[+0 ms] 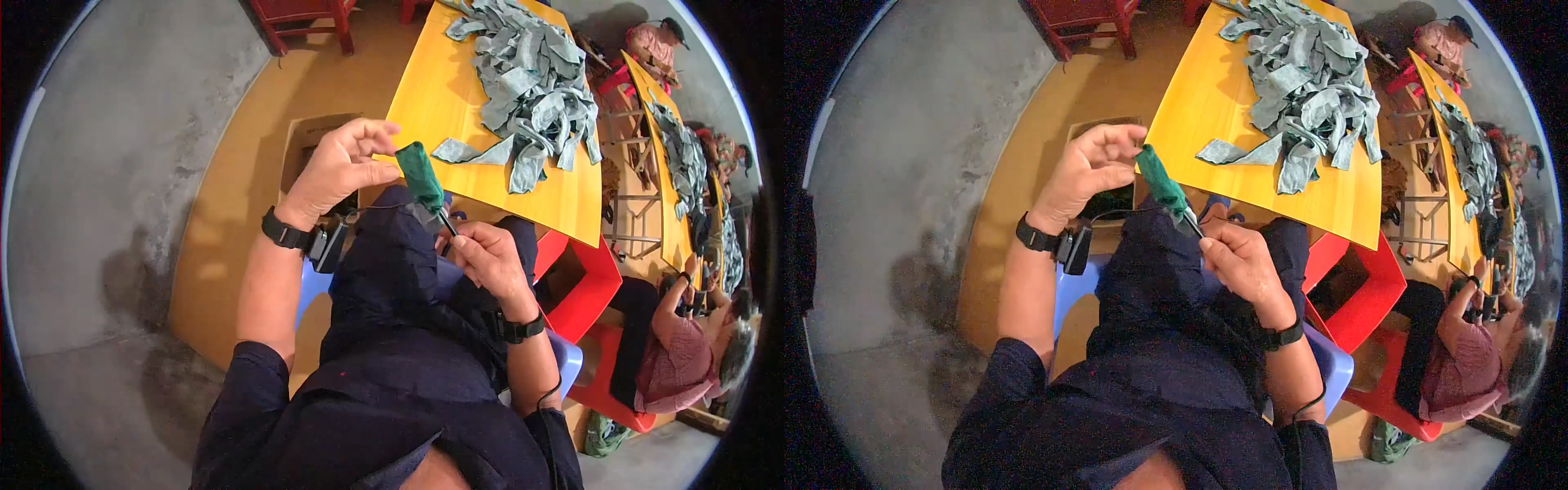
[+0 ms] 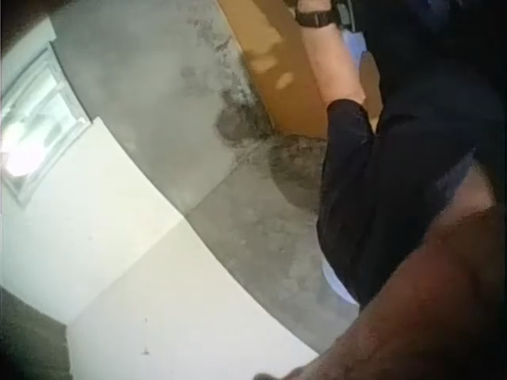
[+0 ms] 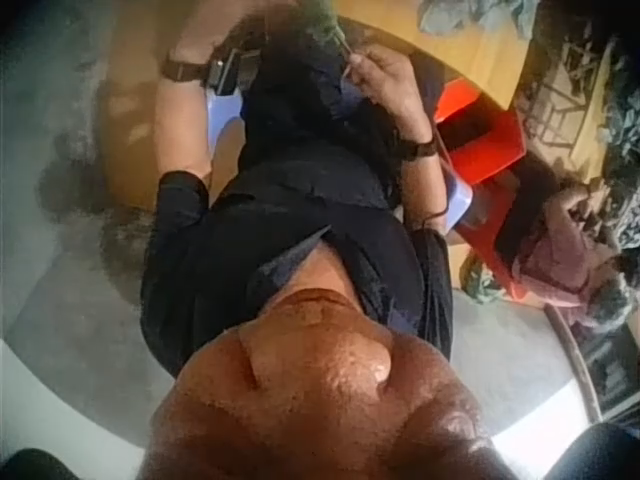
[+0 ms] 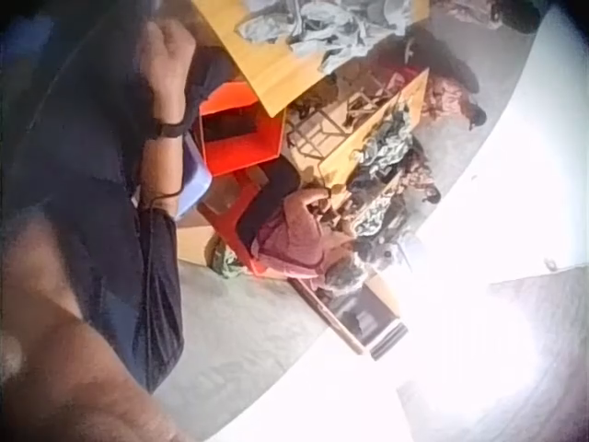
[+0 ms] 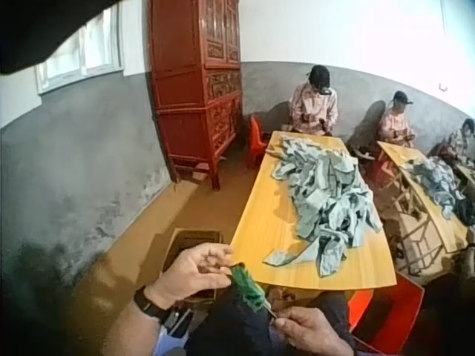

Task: The person is cutting strips of fabric with scissors and then using a thin rod to turn the fabric pieces or manipulate them.

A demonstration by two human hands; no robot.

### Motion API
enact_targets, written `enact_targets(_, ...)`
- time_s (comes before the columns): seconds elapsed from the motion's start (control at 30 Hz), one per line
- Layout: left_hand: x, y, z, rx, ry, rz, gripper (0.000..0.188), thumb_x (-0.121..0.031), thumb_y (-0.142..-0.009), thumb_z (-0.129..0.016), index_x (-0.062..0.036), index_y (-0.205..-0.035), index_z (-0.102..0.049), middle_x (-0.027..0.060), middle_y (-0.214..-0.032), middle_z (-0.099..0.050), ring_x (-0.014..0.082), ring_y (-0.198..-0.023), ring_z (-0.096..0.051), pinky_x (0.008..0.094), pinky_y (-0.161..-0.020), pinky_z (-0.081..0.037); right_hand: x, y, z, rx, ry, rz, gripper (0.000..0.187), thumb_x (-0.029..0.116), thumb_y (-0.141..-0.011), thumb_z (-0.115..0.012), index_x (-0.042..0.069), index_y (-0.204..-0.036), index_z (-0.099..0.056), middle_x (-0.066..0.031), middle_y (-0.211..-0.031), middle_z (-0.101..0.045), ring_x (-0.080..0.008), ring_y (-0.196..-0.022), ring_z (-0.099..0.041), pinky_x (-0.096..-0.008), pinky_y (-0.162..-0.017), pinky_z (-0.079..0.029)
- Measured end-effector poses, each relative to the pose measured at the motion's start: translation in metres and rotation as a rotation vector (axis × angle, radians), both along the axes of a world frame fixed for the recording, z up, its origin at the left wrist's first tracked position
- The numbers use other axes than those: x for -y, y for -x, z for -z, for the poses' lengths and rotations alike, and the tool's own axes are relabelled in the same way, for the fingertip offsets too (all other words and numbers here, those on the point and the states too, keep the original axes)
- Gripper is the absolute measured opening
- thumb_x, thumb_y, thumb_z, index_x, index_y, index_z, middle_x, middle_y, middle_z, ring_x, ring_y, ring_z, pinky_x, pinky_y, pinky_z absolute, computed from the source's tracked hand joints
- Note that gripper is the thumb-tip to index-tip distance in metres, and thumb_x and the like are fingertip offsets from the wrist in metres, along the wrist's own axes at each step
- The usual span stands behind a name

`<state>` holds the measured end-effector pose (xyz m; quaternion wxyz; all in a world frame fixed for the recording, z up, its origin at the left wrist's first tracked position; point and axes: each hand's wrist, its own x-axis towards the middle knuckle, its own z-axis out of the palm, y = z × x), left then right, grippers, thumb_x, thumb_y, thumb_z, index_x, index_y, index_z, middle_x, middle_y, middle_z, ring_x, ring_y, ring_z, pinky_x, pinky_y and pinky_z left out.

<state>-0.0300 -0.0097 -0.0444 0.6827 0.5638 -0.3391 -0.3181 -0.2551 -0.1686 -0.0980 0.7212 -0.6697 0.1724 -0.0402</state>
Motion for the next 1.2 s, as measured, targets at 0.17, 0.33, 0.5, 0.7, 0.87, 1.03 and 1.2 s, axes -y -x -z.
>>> enact_targets(0.17, -0.003, 0.007, -0.009, 0.136, -0.178, 0.278, 0.019, -0.006, -0.089, -0.065, 0.0032, -0.104, -0.069, 0.0038, -0.098, -0.07, 0.0105, -0.089, -0.063, 0.0253, -0.083, -0.05, -0.002, 0.008, -0.017, -0.051, -0.018, -0.105, 0.02, 0.019, -0.098, -0.055, 0.001, -0.097, -0.065, 0.003, -0.066, -0.054, -0.002, -0.048, -0.042, -0.0175, -0.041, -0.031)
enact_targets(0.33, -0.008, 0.018, 0.006, -0.055, -0.062, 0.134, 0.018, -0.011, -0.091, -0.066, 0.0022, -0.102, -0.07, 0.0035, -0.093, -0.071, 0.0089, -0.083, -0.063, 0.0236, -0.076, -0.049, -0.007, 0.01, -0.027, -0.013, 0.102, -0.059, 0.017, 0.015, -0.095, -0.059, 0.003, -0.084, -0.061, 0.0018, -0.064, -0.055, -0.0056, -0.055, -0.047, -0.0229, -0.049, -0.038)
enact_targets(0.5, -0.013, 0.025, 0.008, -0.158, -0.012, 0.07, 0.023, -0.017, -0.09, -0.069, 0.0026, -0.101, -0.069, 0.0042, -0.094, -0.071, 0.0095, -0.083, -0.064, 0.0242, -0.077, -0.05, -0.015, 0.013, -0.027, 0.052, 0.253, -0.029, 0.014, 0.012, -0.093, -0.061, -0.001, -0.085, -0.061, 0.0001, -0.064, -0.056, -0.008, -0.058, -0.051, -0.0257, -0.053, -0.041)
enact_targets(0.7, -0.017, 0.024, 0.01, -0.306, 0.054, 0.051, 0.023, -0.016, -0.091, -0.068, 0.0026, -0.104, -0.068, 0.0061, -0.095, -0.071, 0.0121, -0.083, -0.066, 0.0272, -0.078, -0.053, -0.021, 0.015, -0.031, 0.031, 0.206, 0.042, 0.015, 0.012, -0.093, -0.062, -0.001, -0.085, -0.061, -0.0011, -0.065, -0.056, -0.0082, -0.059, -0.051, -0.0257, -0.054, -0.041)
enact_targets(0.87, -0.017, 0.031, 0.003, -0.224, -0.03, 0.136, 0.02, -0.013, -0.09, -0.068, 0.0034, -0.102, -0.068, 0.0065, -0.093, -0.071, 0.0123, -0.081, -0.066, 0.0268, -0.075, -0.054, -0.02, 0.013, -0.028, 0.098, 0.421, 0.064, 0.014, 0.011, -0.092, -0.062, -0.001, -0.085, -0.06, -0.0034, -0.064, -0.055, -0.0097, -0.059, -0.051, -0.0272, -0.054, -0.042)
enact_targets(1.03, -0.016, 0.039, -0.007, -0.055, -0.098, 0.213, 0.025, -0.013, -0.088, -0.069, 0.0016, -0.108, -0.066, 0.006, -0.1, -0.07, 0.0148, -0.091, -0.066, 0.0292, -0.086, -0.052, -0.024, 0.008, -0.028, 0.137, 0.392, 0.089, 0.012, 0.01, -0.091, -0.063, -0.001, -0.086, -0.06, -0.005, -0.063, -0.055, -0.0112, -0.058, -0.052, -0.0278, -0.054, -0.043)
enact_targets(1.2, -0.007, 0.036, -0.008, -0.145, 0.201, -0.016, 0.03, -0.021, -0.091, -0.069, 0.0021, -0.11, -0.064, 0.0107, -0.108, -0.068, 0.0196, -0.096, -0.066, 0.0324, -0.09, -0.052, -0.023, 0.008, -0.026, 0.115, 0.373, 0.035, 0.012, 0.01, -0.091, -0.062, -0.002, -0.087, -0.062, -0.0066, -0.065, -0.058, -0.0126, -0.059, -0.056, -0.0284, -0.055, -0.044)
